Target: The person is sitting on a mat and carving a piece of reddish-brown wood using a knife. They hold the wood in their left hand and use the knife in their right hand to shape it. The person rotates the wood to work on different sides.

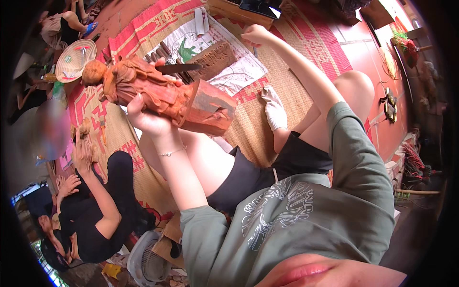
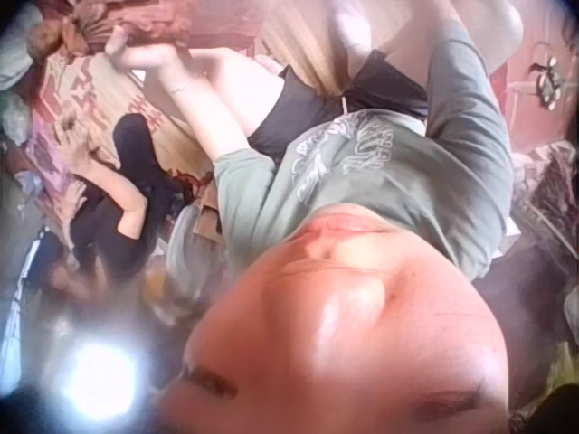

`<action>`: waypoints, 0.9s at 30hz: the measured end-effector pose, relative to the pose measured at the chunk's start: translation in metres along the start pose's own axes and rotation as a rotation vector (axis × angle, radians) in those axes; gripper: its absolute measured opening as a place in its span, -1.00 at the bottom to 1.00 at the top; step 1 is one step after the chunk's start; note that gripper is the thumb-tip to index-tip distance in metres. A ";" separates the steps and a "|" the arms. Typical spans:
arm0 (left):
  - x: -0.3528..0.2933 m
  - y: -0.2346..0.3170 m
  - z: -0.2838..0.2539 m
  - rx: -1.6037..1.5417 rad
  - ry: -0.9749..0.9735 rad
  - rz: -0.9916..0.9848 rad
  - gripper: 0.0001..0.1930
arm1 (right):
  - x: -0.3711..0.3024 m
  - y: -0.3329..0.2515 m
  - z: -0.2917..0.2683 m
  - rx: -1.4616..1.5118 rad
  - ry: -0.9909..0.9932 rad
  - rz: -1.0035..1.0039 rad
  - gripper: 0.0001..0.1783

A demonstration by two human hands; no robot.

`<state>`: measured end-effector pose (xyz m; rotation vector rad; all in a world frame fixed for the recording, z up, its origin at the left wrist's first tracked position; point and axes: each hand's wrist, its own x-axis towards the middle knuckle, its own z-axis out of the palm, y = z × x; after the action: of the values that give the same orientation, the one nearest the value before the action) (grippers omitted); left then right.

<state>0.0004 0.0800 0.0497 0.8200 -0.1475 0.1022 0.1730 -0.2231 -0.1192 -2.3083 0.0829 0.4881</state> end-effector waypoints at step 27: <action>-0.007 0.016 -0.020 0.031 0.208 -0.007 -0.43 | 0.047 0.140 0.066 -0.170 0.366 0.483 -0.63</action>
<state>-0.0074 0.1052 0.0459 0.8351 0.0536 0.1824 0.1664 -0.2717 -0.2734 -2.5194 0.8184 0.3074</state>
